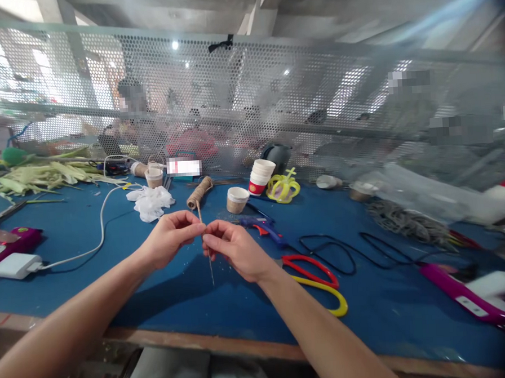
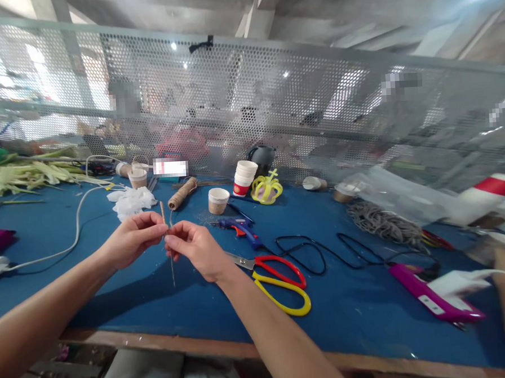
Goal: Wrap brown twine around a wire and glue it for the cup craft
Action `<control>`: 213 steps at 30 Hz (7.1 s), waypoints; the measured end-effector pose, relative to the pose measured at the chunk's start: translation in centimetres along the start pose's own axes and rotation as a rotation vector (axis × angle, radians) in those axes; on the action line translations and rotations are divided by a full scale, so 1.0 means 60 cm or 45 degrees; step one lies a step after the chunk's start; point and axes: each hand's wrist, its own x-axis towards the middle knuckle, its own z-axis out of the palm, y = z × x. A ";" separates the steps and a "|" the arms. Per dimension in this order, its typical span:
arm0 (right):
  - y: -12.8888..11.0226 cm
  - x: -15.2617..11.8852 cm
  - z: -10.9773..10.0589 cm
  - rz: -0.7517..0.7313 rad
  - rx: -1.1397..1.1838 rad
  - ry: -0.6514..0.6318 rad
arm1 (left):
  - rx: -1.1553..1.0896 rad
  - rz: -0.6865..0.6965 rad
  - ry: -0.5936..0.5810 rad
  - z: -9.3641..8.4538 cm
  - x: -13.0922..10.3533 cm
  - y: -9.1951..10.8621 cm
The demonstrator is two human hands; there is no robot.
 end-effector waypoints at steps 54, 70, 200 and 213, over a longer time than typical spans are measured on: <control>-0.014 -0.002 -0.013 -0.184 -0.234 0.093 | 0.336 -0.008 -0.225 -0.006 -0.004 0.009; -0.012 0.002 -0.023 -0.053 -0.214 0.029 | 0.407 -0.118 -0.328 -0.009 -0.001 0.001; 0.000 0.005 -0.011 -0.021 -0.572 0.175 | 0.773 -0.012 -0.237 -0.003 -0.001 -0.009; 0.007 0.007 -0.017 -0.038 -0.319 0.069 | 0.652 -0.106 -0.333 -0.004 -0.004 0.006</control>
